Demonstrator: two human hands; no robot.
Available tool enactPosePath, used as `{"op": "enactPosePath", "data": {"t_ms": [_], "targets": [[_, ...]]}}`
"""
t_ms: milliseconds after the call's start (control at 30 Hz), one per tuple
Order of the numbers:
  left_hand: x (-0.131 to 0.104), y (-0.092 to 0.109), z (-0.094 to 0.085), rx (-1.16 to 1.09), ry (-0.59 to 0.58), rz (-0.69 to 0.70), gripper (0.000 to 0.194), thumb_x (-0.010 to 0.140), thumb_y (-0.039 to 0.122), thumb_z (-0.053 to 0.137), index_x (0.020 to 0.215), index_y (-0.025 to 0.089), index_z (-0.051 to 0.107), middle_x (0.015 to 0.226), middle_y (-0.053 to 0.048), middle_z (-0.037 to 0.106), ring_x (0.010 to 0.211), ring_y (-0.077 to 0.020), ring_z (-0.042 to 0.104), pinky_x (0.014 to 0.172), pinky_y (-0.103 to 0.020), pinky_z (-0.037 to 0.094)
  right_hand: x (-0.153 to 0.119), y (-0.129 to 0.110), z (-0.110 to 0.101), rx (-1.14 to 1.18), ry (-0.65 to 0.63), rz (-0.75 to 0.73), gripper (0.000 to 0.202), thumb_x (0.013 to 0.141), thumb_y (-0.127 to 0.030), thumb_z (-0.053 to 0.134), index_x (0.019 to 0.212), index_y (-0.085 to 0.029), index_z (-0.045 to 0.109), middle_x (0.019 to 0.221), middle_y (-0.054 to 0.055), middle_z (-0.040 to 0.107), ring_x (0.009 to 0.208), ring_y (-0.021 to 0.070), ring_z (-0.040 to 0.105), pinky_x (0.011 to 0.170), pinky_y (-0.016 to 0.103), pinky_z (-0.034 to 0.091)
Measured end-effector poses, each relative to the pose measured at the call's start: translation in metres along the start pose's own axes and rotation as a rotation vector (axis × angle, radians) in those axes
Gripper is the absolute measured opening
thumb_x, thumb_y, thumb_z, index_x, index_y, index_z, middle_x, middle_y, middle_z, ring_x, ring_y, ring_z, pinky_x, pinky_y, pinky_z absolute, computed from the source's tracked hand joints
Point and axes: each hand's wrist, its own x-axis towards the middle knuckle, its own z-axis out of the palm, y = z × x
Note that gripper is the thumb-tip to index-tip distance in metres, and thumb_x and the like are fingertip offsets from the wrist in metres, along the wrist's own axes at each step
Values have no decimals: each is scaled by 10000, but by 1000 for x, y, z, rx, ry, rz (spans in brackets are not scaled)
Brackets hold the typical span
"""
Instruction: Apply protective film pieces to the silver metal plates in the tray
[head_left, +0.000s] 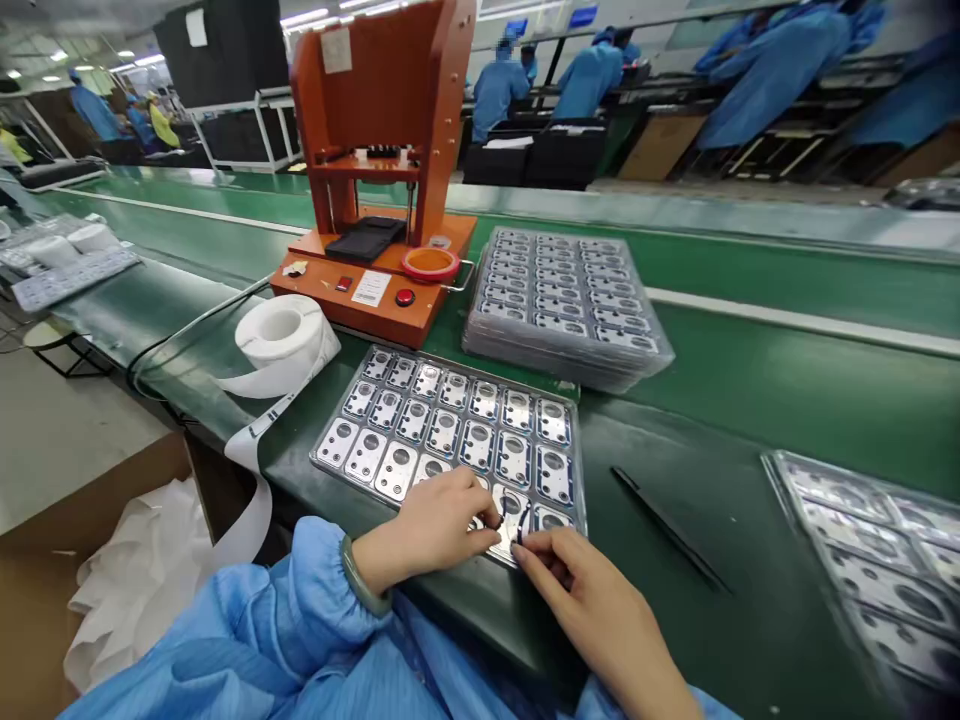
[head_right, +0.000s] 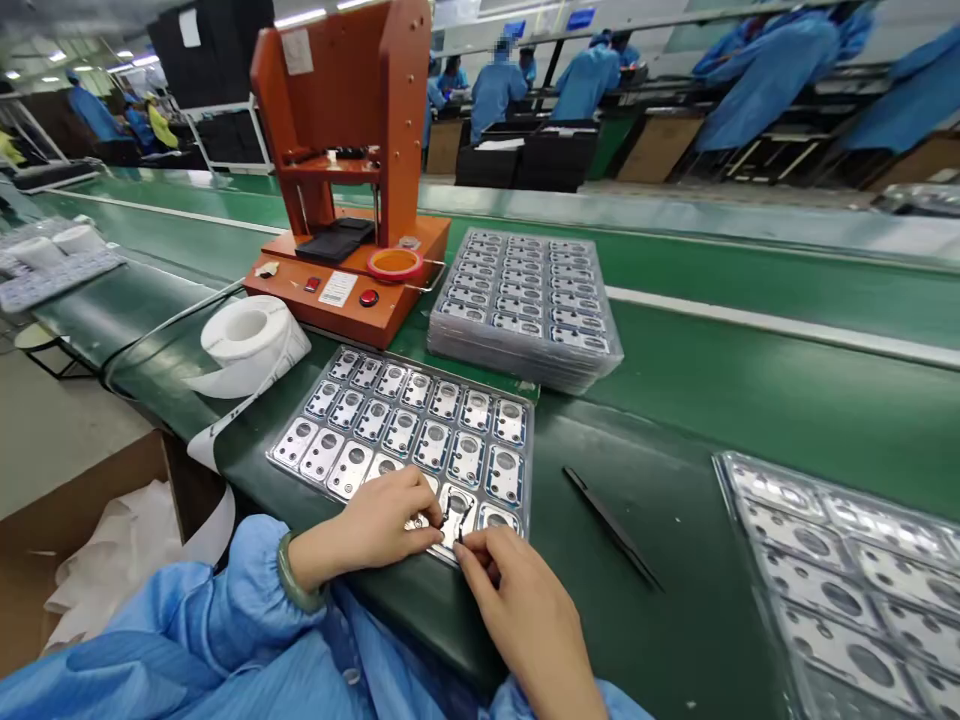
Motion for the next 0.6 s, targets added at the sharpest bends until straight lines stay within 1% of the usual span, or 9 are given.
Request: {"op": "enactPosePath", "data": {"t_ms": [100, 200, 333, 433, 533, 600], "targets": [[1, 0, 0, -3, -6, -16, 156, 812, 373, 616, 896, 242, 618, 974, 0, 557, 938, -178, 578, 806, -284, 459, 5, -5, -4, 25, -13, 28, 245, 783, -432, 496, 678, -241, 610, 596, -6, 617, 533, 174, 583, 473, 264, 429], [2, 0, 1, -12, -5, -21, 172, 810, 389, 613, 911, 250, 625, 973, -3, 551, 958, -184, 573, 805, -286, 461, 7, -8, -6, 43, -9, 10, 269, 761, -452, 487, 633, -245, 602, 568, -2, 611, 503, 179, 571, 445, 266, 416], [2, -1, 2, -31, 9, -6, 187, 813, 396, 616, 927, 249, 631, 968, -6, 545, 961, -182, 568, 821, -288, 459, 7, -6, -5, 52, -19, -1, 285, 761, -473, 484, 634, -249, 606, 585, 5, 619, 521, 187, 581, 468, 277, 433], [1, -3, 0, -29, 5, 32, 190, 825, 399, 611, 929, 242, 636, 944, -6, 549, 966, -175, 563, 831, -276, 451, 7, -1, -2, 64, -11, 15, 287, 754, -491, 491, 669, -249, 619, 645, 16, 646, 575, 200, 609, 510, 294, 467], [0, -4, -2, -9, 19, 84, 196, 843, 396, 595, 946, 236, 642, 932, -6, 562, 961, -162, 567, 825, -258, 447, 9, 1, 0, 89, -11, 43, 312, 729, -523, 492, 666, -250, 629, 672, 28, 660, 604, 216, 626, 542, 317, 493], [-1, -5, -1, 8, 43, 88, 205, 846, 402, 589, 951, 236, 648, 934, -4, 573, 953, -158, 574, 814, -251, 450, 10, -1, 0, 107, -14, 49, 331, 705, -546, 494, 643, -255, 637, 655, 35, 660, 593, 226, 627, 550, 335, 502]]}}
